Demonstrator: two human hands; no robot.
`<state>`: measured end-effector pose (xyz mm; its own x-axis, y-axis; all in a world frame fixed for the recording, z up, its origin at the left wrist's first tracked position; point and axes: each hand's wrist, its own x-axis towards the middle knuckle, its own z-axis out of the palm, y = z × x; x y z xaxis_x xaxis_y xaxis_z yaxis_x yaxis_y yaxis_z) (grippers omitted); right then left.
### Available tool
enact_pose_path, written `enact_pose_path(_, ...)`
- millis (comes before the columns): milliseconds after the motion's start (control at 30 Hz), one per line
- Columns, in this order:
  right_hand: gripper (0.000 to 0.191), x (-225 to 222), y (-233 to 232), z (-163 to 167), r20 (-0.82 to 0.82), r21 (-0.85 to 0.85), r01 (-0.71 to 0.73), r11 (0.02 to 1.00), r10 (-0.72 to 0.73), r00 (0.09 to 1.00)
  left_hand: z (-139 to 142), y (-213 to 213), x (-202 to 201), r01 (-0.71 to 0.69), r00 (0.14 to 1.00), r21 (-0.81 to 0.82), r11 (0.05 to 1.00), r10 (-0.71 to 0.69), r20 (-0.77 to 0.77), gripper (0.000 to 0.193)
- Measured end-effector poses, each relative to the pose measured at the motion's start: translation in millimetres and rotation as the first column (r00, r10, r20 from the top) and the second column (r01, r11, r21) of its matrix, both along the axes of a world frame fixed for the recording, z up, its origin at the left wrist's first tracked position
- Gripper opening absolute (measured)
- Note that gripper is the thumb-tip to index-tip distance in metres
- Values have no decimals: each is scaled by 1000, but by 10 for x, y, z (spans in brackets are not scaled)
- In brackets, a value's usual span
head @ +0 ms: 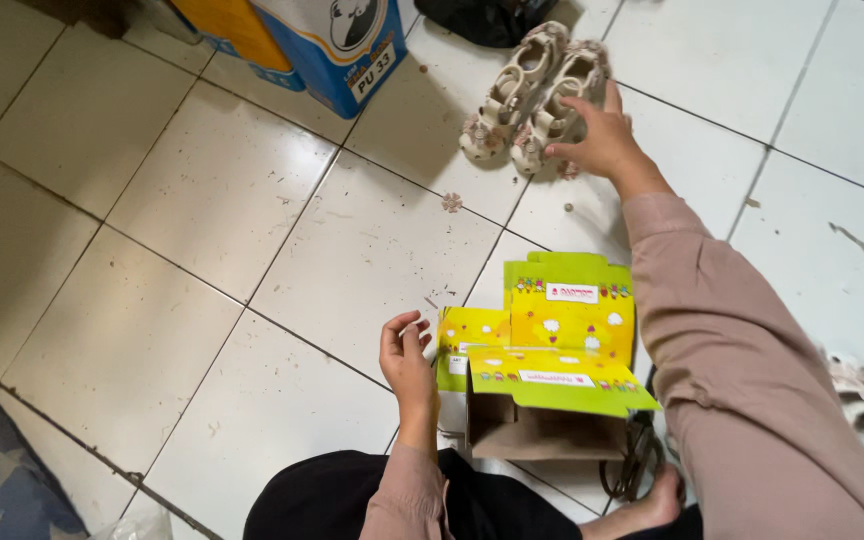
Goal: The person sits on the floor and uses scissors to trim excess material from the straps of small white children's shoes. After trimming, the person places the shoes into yellow and green shoe boxes and closes them.
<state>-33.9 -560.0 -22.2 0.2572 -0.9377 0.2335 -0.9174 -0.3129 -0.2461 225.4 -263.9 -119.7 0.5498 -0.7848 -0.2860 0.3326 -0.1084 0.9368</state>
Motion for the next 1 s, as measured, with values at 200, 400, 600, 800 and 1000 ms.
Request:
enact_pose_path(200,46,61,-363,-294,238,380,-32,924,-64,969,-32,-41,-7,12,998,59,998,-15,58,15)
enact_pose_path(400,33,-314,69,-402,273,78,-113,991,87,958,-59,-27,-32,32,998,42,999,-34,45,14)
enact_pose_path(600,30,-739,1221,493,307,-68,-209,976,220,926,-7,29,-22,22,1000,-10,1000,-23,-15,14)
enact_pose_path(800,32,-1079,2427,1404,271,-18,-182,983,180,946,180,238,-38,27,997,-103,994,-34,-69,14)
enact_pose_path(1000,38,-1018,2495,1279,110,73,-30,997,22,994,350,575,-77,42,994,-174,984,-58,-88,14)
